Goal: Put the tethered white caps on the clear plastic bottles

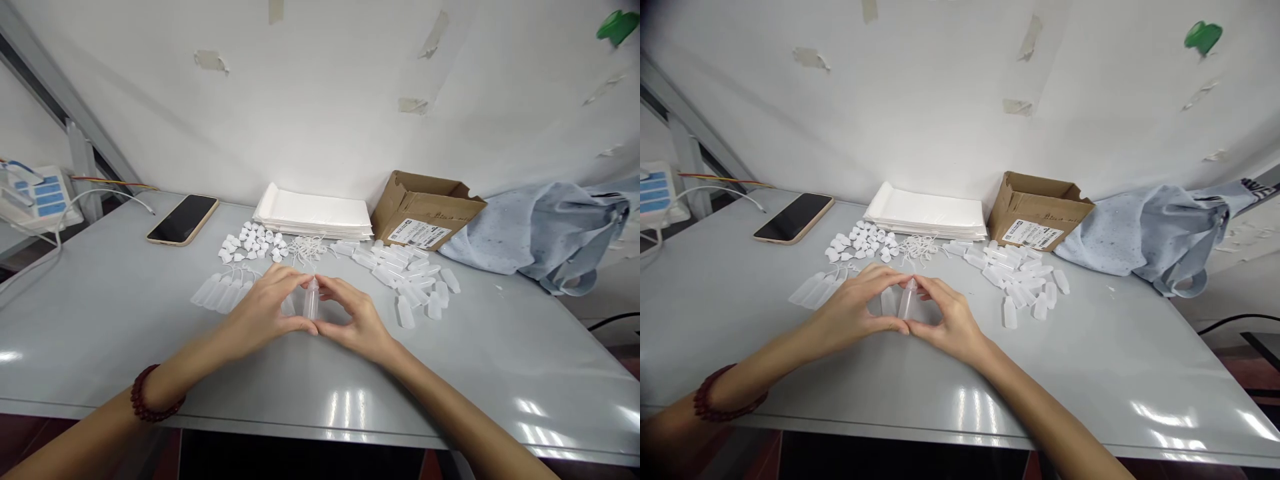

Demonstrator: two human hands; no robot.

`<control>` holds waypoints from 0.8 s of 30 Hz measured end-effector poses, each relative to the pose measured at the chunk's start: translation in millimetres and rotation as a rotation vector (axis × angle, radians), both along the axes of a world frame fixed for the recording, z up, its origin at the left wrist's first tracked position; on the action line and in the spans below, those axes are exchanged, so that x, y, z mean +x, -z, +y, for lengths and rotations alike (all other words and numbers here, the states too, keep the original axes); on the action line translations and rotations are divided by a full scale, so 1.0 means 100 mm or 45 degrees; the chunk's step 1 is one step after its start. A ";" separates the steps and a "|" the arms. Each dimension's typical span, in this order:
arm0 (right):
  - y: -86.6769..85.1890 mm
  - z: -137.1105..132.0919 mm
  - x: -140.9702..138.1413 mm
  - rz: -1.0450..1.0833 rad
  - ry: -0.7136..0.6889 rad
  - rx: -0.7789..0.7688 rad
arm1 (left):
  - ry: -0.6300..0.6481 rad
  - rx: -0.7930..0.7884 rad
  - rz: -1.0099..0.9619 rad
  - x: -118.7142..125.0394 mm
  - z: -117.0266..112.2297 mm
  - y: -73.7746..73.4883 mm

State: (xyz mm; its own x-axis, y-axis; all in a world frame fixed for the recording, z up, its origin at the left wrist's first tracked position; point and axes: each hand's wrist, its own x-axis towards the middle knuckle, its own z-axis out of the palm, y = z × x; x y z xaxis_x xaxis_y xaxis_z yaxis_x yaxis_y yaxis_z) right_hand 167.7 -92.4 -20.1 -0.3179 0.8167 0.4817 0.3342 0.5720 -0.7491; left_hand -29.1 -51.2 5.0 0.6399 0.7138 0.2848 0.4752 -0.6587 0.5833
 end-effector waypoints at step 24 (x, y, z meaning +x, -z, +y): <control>0.08 0.01 0.03 -0.155 0.151 -0.064 | -0.147 -0.164 0.579 -0.08 0.01 -0.12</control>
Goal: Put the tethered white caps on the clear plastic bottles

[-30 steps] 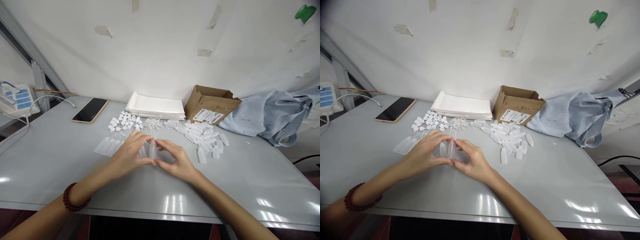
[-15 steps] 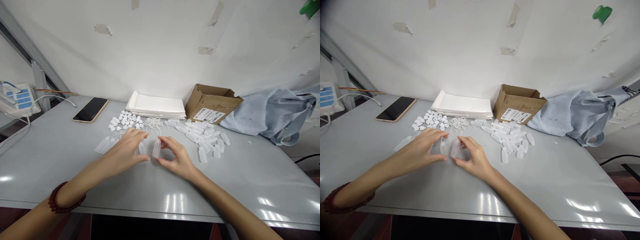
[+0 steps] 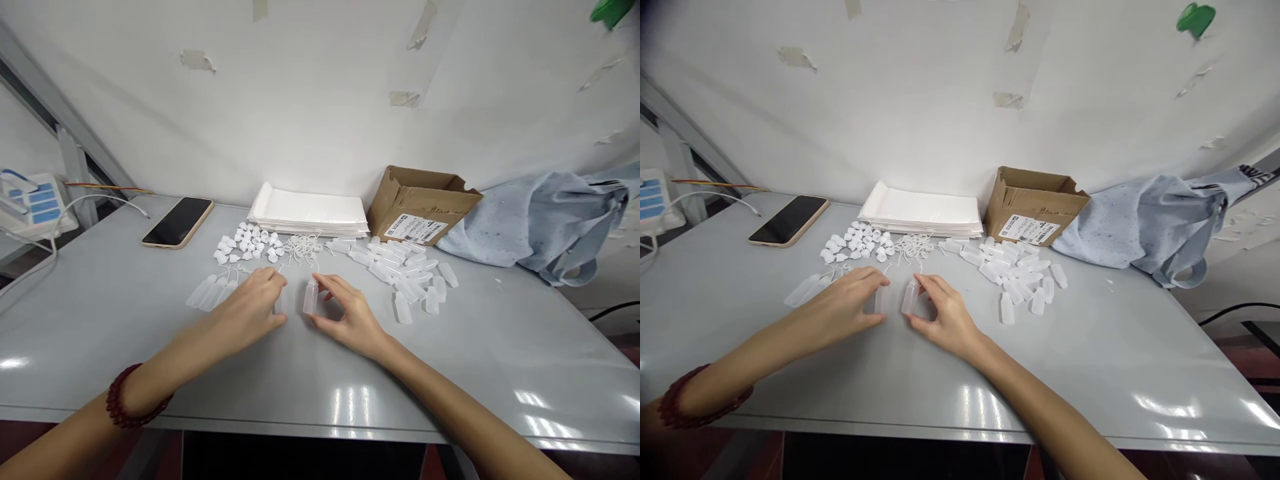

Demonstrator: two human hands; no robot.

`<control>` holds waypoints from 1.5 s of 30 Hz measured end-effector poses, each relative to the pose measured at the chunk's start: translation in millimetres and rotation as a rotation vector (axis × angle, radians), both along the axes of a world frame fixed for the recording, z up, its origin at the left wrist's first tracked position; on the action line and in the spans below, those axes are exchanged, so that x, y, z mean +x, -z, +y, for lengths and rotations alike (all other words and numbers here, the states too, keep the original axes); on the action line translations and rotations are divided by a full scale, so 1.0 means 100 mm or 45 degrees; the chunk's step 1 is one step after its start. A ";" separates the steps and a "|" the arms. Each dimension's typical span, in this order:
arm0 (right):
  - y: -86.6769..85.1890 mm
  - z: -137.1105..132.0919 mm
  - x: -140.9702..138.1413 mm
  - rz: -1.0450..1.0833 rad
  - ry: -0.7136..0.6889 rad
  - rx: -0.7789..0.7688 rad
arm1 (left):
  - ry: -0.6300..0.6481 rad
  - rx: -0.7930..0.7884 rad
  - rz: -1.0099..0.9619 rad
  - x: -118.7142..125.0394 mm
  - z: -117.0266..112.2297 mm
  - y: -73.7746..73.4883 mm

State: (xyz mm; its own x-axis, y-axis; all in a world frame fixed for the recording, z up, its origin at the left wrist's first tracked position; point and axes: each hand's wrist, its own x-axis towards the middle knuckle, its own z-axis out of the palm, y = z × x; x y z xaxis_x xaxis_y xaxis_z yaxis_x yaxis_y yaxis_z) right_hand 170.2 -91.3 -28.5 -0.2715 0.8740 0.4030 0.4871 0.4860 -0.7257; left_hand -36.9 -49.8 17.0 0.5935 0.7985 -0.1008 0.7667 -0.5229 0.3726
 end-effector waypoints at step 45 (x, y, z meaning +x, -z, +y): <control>-0.10 0.04 -0.18 -0.328 -0.037 -0.405 | 0.189 -0.105 -0.031 -0.18 0.12 -0.09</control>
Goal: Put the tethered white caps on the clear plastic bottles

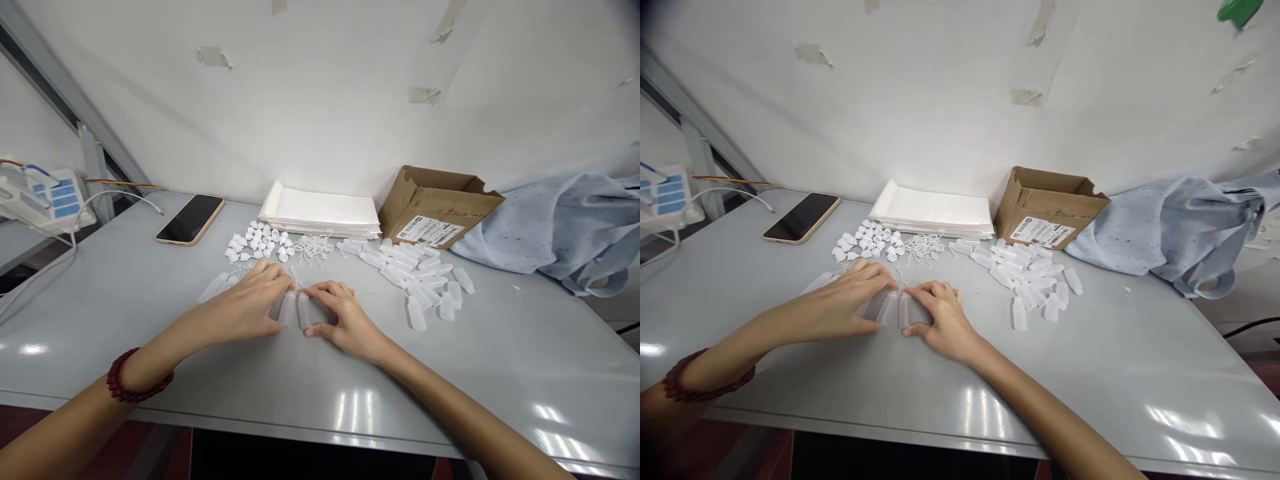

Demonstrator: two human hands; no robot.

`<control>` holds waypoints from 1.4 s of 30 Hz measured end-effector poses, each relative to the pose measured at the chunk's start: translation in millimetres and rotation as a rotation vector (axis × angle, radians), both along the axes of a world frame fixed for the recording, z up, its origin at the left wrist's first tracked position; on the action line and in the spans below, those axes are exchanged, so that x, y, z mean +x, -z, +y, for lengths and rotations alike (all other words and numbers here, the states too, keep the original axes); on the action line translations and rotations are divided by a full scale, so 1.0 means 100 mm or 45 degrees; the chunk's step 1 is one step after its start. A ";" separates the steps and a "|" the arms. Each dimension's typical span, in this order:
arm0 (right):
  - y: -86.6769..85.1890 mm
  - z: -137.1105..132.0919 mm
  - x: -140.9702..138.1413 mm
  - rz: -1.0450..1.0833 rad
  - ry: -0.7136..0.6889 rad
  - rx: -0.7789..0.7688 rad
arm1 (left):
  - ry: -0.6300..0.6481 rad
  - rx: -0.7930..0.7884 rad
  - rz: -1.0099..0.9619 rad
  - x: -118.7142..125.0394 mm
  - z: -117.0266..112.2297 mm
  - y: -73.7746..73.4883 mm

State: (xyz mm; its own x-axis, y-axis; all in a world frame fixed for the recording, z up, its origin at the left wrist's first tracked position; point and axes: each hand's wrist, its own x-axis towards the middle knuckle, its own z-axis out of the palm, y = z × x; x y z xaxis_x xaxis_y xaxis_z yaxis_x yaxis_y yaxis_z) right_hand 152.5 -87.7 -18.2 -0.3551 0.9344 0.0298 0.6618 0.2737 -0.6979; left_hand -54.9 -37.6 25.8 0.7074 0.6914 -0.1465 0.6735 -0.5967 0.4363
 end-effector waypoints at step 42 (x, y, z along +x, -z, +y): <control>0.00 0.05 -0.36 -0.037 0.119 -0.025 | -0.052 -0.039 -0.057 -0.30 0.08 0.08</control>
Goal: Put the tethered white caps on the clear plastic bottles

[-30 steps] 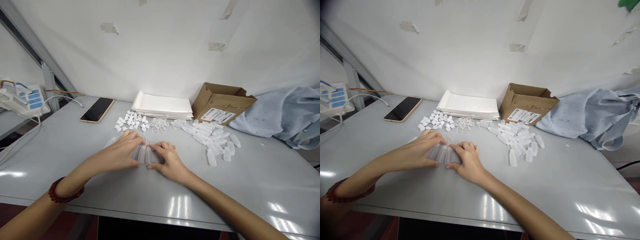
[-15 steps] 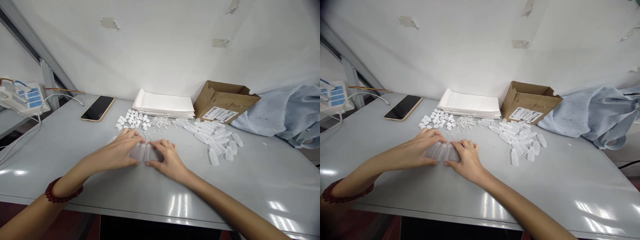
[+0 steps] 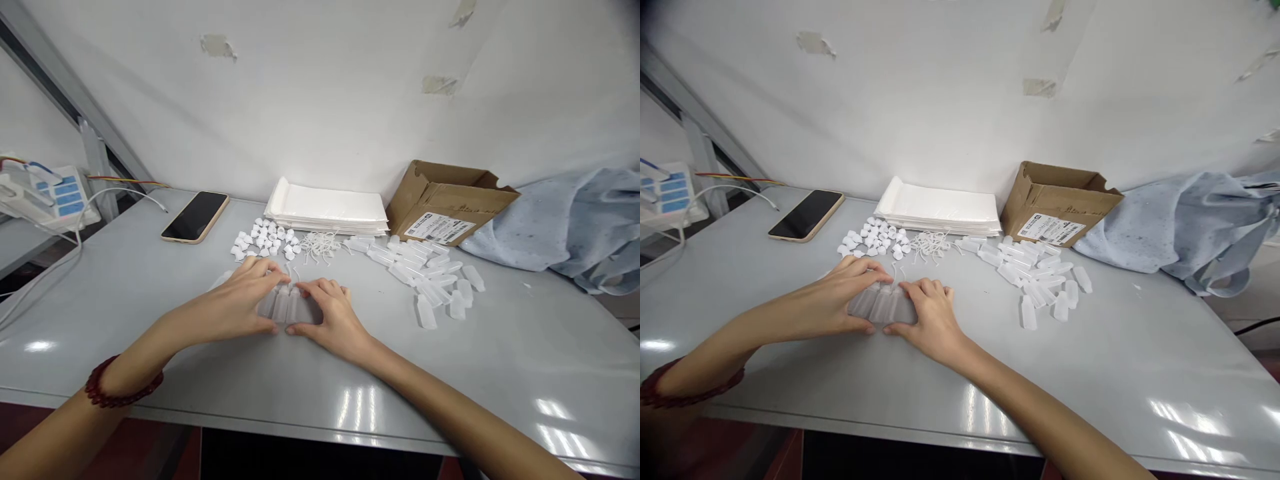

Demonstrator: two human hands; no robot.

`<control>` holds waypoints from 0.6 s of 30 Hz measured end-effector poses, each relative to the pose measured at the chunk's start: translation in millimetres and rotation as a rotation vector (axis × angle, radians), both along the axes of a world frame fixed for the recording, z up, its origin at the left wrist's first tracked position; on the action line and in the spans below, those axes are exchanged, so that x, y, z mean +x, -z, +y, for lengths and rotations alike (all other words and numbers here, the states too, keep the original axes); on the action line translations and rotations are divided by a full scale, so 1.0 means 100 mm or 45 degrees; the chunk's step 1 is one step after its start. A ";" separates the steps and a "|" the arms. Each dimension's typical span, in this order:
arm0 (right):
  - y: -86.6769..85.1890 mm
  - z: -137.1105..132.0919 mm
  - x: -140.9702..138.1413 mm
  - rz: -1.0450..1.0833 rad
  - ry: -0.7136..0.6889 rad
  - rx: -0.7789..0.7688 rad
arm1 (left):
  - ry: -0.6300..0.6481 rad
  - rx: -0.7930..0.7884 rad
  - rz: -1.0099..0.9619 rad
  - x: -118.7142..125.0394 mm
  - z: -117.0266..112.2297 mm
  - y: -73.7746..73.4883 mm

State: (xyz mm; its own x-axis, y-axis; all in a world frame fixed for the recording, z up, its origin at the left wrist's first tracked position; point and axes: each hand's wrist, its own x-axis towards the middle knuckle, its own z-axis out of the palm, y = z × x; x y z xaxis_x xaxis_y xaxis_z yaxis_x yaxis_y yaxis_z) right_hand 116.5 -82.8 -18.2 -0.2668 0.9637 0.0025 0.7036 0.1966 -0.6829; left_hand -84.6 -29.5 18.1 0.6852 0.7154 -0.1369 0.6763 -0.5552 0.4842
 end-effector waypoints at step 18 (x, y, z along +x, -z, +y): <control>0.03 0.04 -0.02 0.029 0.005 0.029 | 0.048 0.014 0.068 0.02 0.02 -0.03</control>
